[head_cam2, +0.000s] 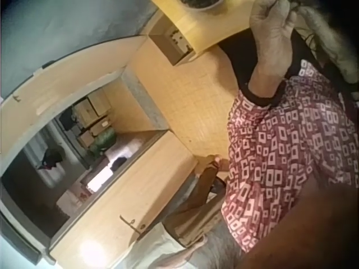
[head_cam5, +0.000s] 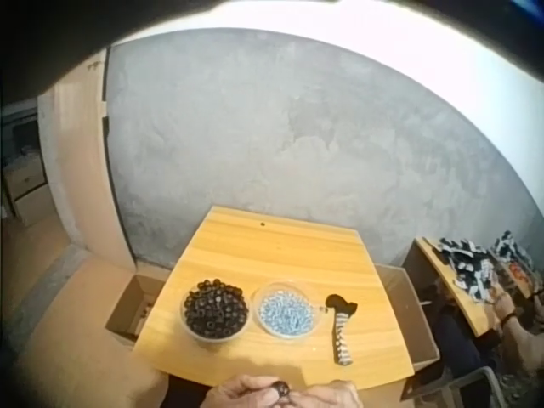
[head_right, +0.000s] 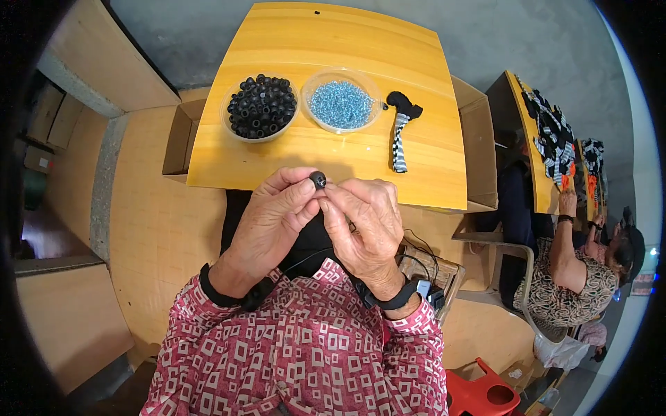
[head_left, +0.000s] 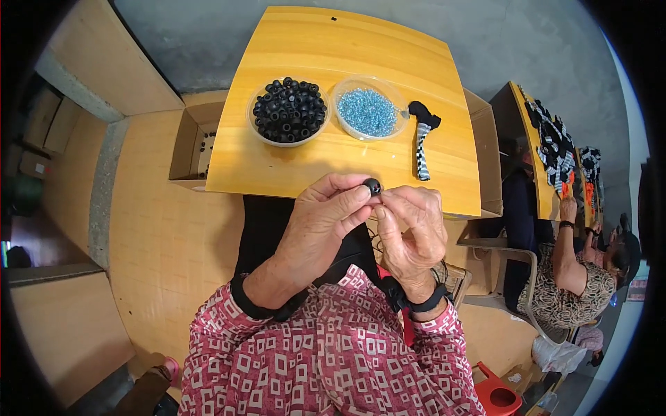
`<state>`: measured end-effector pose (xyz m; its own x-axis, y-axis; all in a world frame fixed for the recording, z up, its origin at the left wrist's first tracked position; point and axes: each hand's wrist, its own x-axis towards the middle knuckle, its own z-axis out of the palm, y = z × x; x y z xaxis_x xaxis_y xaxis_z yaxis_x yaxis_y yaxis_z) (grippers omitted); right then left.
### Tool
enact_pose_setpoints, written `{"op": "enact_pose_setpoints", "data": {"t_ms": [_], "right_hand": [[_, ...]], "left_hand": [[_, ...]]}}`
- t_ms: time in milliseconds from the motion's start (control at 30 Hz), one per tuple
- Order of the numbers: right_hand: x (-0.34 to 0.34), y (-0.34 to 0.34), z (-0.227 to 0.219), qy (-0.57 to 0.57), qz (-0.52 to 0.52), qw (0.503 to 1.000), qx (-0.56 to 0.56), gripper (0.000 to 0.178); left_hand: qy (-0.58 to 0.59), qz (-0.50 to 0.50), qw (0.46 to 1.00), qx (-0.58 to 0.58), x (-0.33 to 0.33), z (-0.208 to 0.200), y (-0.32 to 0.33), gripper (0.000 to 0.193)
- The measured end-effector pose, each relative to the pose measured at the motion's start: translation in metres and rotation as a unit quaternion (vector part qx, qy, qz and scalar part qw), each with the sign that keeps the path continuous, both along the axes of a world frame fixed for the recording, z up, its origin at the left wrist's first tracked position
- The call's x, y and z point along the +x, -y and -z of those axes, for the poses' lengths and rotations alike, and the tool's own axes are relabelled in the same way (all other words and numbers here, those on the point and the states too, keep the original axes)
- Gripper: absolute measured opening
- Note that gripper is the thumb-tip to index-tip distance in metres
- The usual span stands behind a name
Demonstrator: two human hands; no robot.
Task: The person assembles small components by taking beads and pins from bowls and inserting them into black rubber pieces by hand.
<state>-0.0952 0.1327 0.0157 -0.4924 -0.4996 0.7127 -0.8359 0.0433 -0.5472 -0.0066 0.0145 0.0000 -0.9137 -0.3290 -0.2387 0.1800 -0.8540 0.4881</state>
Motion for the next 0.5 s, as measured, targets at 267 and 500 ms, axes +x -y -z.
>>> {"op": "enact_pose_setpoints", "data": {"t_ms": [267,500], "right_hand": [[-0.009,-0.005,-0.005,-0.028,-0.014,0.999,0.028,0.025],[-0.025,-0.004,-0.014,-0.027,-0.075,0.991,0.103,0.019]], "left_hand": [[0.016,0.026,0.999,0.036,0.001,0.004,0.002,0.016],[0.041,0.054,0.997,0.020,0.005,0.005,0.004,0.013]]}}
